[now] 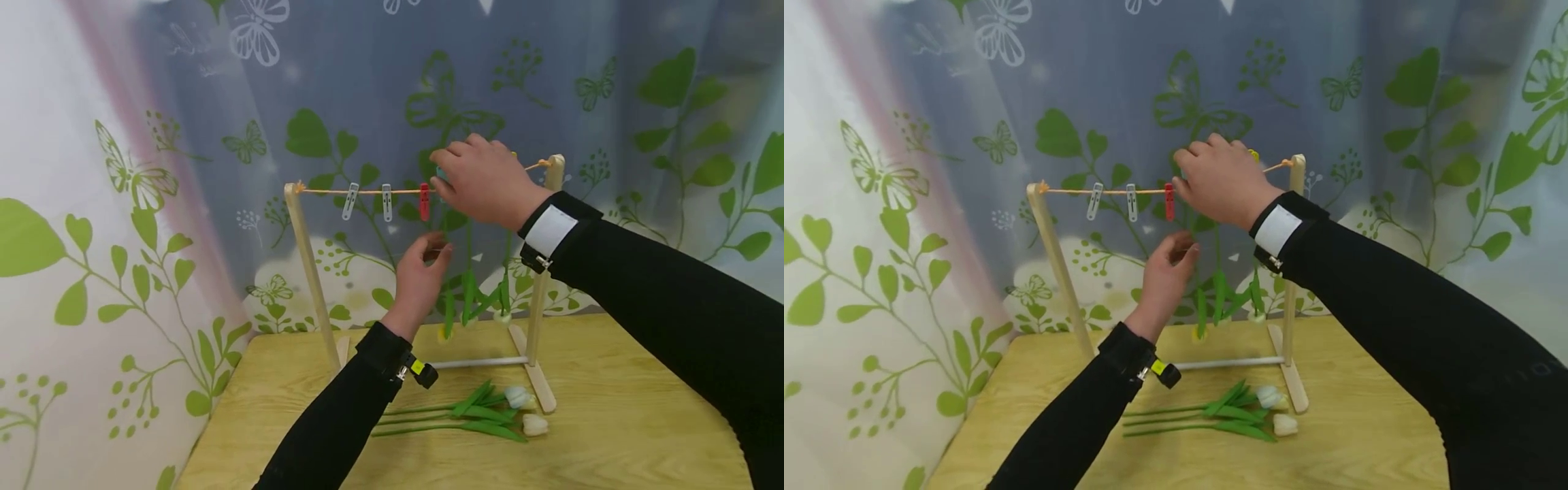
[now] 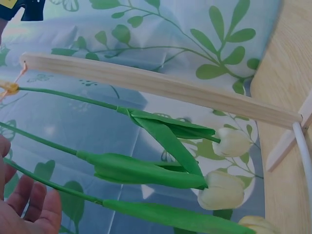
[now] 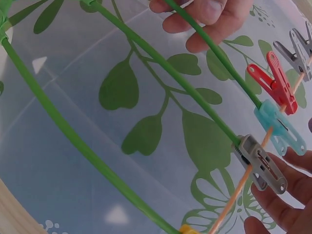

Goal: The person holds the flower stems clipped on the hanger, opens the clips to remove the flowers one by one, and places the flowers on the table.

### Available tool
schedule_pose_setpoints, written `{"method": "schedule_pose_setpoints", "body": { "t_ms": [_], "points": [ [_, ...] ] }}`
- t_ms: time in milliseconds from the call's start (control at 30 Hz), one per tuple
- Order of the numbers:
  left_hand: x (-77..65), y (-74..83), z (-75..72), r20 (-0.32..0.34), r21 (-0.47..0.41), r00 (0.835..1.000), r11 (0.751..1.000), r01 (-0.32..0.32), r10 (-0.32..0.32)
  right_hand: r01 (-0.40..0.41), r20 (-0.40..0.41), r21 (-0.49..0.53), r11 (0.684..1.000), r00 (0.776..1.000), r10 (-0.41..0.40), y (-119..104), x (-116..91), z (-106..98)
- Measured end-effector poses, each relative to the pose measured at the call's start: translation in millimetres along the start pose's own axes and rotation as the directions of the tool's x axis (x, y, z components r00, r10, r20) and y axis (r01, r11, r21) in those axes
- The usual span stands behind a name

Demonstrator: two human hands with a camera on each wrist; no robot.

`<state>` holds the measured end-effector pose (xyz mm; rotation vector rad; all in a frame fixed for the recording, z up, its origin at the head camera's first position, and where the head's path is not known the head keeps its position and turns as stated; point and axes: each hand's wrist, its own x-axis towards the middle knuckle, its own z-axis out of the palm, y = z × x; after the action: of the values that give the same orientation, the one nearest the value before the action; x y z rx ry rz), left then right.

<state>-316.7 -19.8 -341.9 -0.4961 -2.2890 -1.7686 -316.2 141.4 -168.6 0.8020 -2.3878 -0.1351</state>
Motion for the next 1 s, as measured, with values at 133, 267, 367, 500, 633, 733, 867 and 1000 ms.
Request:
{"method": "schedule_pose_setpoints", "body": {
  "t_ms": [133,267,367,500,633,733,867,1000],
  "points": [
    [2.6,6.4,2.5,0.001,0.037,1.0,0.999,-0.016,0.016,-0.011,-0.008,0.021,1.0,1.0,0.011,2,-3,0],
    [6.7,13.9,2.9,-0.019,0.022,0.999,0.999,-0.033,0.034,-0.005,-0.031,0.034,0.999,0.999,0.006,2,-4,0],
    [9.8,18.8,2.5,-0.04,0.0,0.997,0.998,-0.06,0.06,0.012,-0.047,0.032,0.999,0.999,-0.011,3,-3,1],
    [12.8,22.1,3.0,-0.051,-0.015,0.996,0.997,-0.079,0.078,0.028,-0.052,0.013,1.0,0.998,-0.027,3,-3,1],
    [13.9,23.8,5.2,-0.064,-0.04,0.995,0.996,-0.076,0.073,0.038,-0.049,0.001,0.999,0.998,-0.038,1,-3,0],
    [14.9,25.1,7.7,-0.075,-0.07,0.994,0.994,-0.08,0.075,0.044,-0.052,-0.002,0.999,0.998,-0.044,1,-3,1],
    [15.4,25.5,11.0,-0.077,-0.09,0.994,0.993,-0.079,0.072,0.047,-0.06,-0.002,0.999,0.997,-0.047,1,-5,3],
    [14.5,26.9,12.2,-0.072,-0.092,0.996,0.994,-0.065,0.058,0.053,-0.057,0.006,0.999,0.997,-0.053,1,-6,5]
  ]
}}
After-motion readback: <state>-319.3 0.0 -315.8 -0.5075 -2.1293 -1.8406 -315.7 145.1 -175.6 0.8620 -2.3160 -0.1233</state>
